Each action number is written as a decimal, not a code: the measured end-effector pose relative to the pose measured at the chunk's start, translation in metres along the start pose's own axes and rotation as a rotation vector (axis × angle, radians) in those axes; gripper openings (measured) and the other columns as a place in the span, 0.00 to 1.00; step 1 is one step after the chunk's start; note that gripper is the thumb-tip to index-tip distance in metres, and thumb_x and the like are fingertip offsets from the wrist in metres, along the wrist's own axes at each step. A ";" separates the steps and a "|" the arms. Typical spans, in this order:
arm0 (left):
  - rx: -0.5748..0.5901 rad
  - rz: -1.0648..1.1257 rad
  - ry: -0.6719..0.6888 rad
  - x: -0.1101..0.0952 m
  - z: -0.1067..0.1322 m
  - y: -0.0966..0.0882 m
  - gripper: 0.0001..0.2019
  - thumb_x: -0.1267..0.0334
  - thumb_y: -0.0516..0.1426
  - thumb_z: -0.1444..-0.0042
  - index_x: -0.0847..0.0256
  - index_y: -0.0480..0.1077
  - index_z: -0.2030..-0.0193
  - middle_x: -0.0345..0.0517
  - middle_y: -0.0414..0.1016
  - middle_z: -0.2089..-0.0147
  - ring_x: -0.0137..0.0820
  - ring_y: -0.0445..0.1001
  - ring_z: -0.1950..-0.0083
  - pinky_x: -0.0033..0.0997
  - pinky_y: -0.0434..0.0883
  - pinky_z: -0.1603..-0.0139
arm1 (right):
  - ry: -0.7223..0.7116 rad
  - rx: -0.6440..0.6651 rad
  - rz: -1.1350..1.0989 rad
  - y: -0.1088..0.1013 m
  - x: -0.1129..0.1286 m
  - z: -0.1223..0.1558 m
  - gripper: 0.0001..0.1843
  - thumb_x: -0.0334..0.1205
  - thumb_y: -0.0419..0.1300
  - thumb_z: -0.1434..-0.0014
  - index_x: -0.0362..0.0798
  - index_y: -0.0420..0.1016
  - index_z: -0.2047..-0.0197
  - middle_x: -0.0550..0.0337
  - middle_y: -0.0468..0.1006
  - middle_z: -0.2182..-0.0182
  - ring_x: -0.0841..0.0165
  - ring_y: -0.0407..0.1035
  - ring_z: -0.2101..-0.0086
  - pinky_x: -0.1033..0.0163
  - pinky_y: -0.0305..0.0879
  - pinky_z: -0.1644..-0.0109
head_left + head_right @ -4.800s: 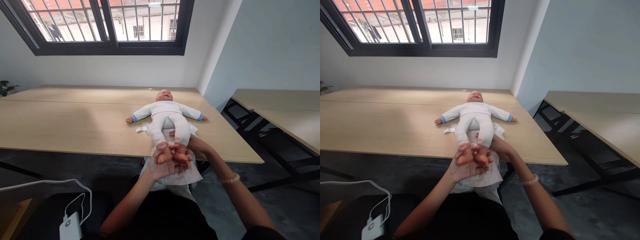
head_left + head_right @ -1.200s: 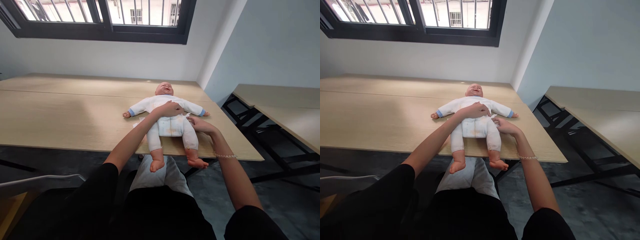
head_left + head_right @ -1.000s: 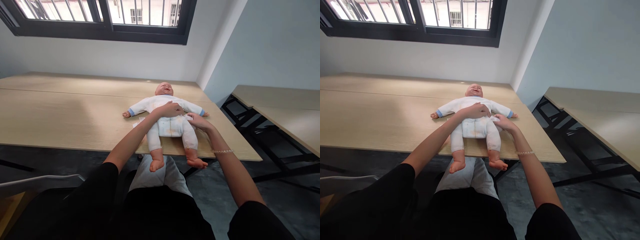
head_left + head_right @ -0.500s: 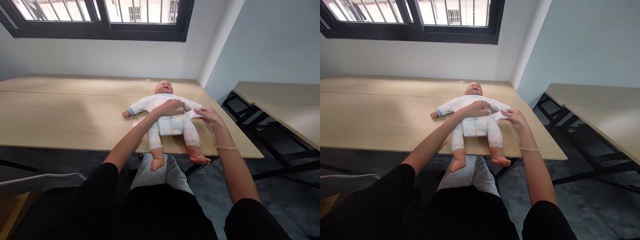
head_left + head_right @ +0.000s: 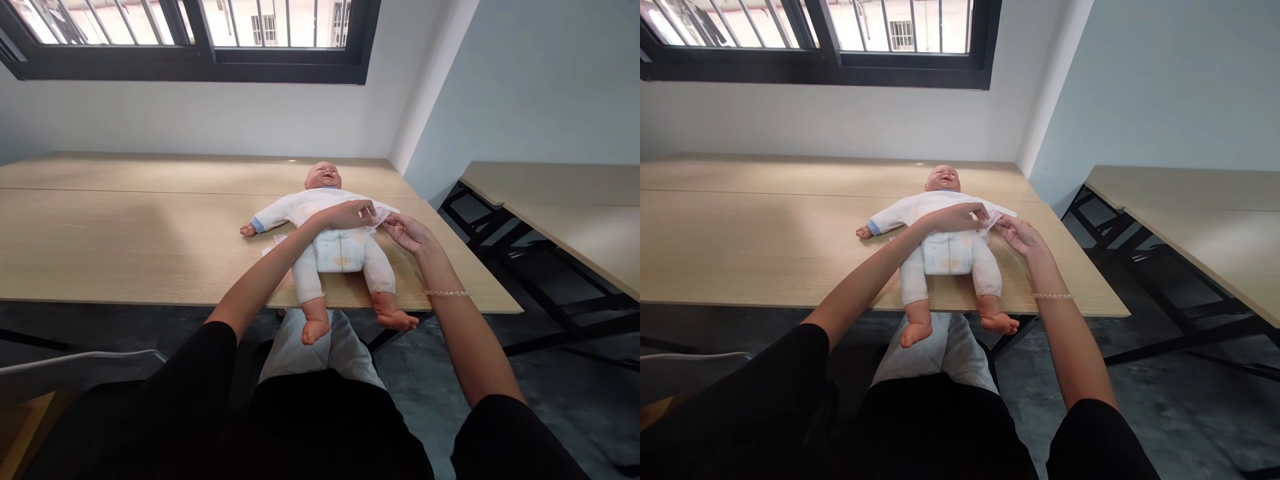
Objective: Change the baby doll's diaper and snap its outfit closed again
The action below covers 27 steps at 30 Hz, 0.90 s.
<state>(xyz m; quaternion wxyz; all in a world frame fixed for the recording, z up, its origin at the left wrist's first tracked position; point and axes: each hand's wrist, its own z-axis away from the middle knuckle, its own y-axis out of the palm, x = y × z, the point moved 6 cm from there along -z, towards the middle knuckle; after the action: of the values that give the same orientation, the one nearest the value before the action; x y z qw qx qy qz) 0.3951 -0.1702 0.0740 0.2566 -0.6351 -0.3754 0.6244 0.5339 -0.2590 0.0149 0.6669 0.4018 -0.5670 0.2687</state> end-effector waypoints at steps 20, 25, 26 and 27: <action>-0.260 -0.003 -0.081 0.007 -0.025 0.002 0.12 0.73 0.56 0.48 0.57 0.55 0.73 0.38 0.64 0.71 0.29 0.61 0.67 0.31 0.59 0.62 | -0.123 -0.155 -0.023 0.001 -0.006 -0.001 0.15 0.35 0.75 0.55 0.45 0.77 0.63 0.63 0.77 0.70 0.76 0.69 0.70 0.74 0.67 0.69; -0.282 0.057 -0.075 0.007 -0.018 -0.001 0.09 0.70 0.54 0.45 0.58 0.57 0.73 0.37 0.63 0.72 0.28 0.60 0.69 0.31 0.57 0.64 | -0.107 -0.019 0.089 0.010 -0.009 0.000 0.29 0.52 0.81 0.63 0.44 0.77 0.65 0.64 0.73 0.71 0.77 0.65 0.72 0.73 0.66 0.69; -0.284 0.068 -0.069 0.006 -0.017 -0.002 0.09 0.69 0.54 0.44 0.58 0.58 0.72 0.37 0.63 0.72 0.28 0.60 0.69 0.32 0.57 0.64 | -0.103 -0.004 0.108 0.011 -0.009 0.001 0.30 0.54 0.81 0.65 0.44 0.75 0.68 0.65 0.72 0.73 0.77 0.63 0.73 0.73 0.65 0.70; -0.281 0.084 -0.057 0.006 -0.015 -0.002 0.08 0.69 0.55 0.44 0.59 0.59 0.72 0.37 0.64 0.72 0.28 0.60 0.68 0.32 0.56 0.64 | -0.100 0.007 0.114 0.012 -0.010 0.002 0.31 0.55 0.82 0.67 0.44 0.74 0.70 0.65 0.71 0.74 0.78 0.63 0.73 0.73 0.64 0.71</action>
<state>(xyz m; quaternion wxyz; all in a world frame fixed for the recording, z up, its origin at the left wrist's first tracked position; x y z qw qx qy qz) 0.4090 -0.1618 0.0737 0.1281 -0.6619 -0.4395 0.5935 0.5208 -0.2534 0.0083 0.6200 0.3841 -0.6207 0.2877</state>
